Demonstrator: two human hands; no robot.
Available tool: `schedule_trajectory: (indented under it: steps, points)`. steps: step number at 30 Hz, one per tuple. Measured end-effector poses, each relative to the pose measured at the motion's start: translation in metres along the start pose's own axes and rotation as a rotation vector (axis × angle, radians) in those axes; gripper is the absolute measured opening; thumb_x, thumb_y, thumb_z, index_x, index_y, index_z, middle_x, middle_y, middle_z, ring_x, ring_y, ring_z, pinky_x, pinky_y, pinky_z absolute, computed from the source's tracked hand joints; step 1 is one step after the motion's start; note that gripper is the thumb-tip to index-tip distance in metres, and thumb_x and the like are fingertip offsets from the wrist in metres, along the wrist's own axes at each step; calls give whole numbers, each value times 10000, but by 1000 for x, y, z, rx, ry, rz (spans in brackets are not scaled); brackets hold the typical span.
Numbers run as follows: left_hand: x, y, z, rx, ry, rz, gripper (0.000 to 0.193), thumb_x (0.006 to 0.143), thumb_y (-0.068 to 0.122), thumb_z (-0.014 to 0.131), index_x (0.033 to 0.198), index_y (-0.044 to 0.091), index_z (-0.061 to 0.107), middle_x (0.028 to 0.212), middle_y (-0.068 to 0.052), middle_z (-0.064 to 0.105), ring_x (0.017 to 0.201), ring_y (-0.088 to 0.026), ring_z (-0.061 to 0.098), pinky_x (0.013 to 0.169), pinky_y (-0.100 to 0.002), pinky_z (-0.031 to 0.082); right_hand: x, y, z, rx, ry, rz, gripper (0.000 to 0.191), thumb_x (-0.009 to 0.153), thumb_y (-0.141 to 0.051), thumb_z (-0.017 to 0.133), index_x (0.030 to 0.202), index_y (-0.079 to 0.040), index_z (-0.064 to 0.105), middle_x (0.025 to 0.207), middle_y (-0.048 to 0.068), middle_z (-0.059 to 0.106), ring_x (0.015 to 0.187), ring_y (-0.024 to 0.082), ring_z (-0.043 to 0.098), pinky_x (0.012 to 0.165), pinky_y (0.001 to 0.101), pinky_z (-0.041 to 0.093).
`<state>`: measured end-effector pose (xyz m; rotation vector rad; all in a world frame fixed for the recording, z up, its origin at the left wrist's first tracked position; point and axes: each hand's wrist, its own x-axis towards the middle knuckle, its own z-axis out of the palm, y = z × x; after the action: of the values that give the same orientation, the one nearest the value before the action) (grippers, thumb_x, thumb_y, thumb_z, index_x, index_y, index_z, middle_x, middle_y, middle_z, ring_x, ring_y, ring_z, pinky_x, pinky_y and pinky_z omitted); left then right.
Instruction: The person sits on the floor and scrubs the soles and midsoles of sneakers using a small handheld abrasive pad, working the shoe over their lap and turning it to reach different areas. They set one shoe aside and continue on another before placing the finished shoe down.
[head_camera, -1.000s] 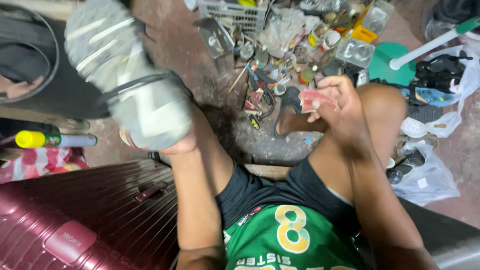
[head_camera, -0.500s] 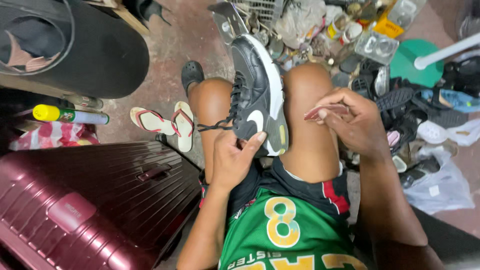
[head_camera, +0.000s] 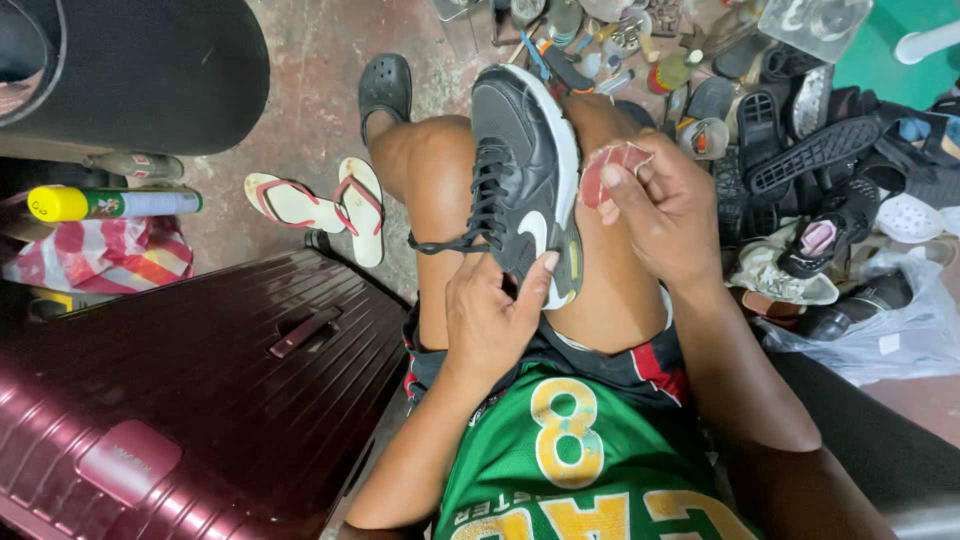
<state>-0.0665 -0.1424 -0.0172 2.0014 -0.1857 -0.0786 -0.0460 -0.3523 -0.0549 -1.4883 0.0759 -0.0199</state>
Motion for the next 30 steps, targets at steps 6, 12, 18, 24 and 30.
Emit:
schedule_trajectory:
  steps: [6, 12, 18, 24, 30]
  points:
    - [2, -1, 4, 57, 44, 4, 222, 937, 193, 759, 989, -5, 675, 970, -217, 693, 806, -391, 695, 694, -454, 544, 18, 8, 16, 20, -14, -16, 123, 1101, 13, 633, 1213, 10, 582, 1048, 36, 682, 933, 65, 643, 834, 220, 518]
    - [6, -3, 8, 149, 41, -39, 276, 924, 215, 787, 878, -17, 646, 894, -225, 682, 785, -417, 682, 682, -486, 535, 14, 13, 20, -230, 36, -75, 168, 1104, 12, 645, 1240, 27, 548, 1055, 67, 671, 868, 59, 612, 778, 224, 512]
    - [12, 6, -5, 123, -50, -58, 304, 921, 228, 803, 840, -11, 633, 836, -207, 656, 768, -413, 669, 665, -476, 521, 8, 8, 6, 15, 60, 46, 134, 1109, -56, 620, 1189, 10, 534, 961, 78, 696, 638, 37, 555, 609, 197, 433]
    - [6, 41, -38, 387, 93, -11, 312, 835, 263, 891, 912, 44, 683, 790, -103, 643, 652, -268, 652, 575, -371, 504, -14, -2, -12, 5, 1, 165, 129, 1116, -124, 600, 1080, -6, 635, 820, 47, 673, 623, 36, 544, 585, 200, 404]
    - [15, 59, -30, 102, -30, 32, 310, 877, 157, 865, 1133, 64, 718, 804, -39, 595, 600, -137, 619, 562, -273, 510, -32, -13, -3, -163, -126, 71, 86, 1085, -63, 616, 1051, 13, 634, 952, 62, 689, 783, 64, 619, 725, 229, 498]
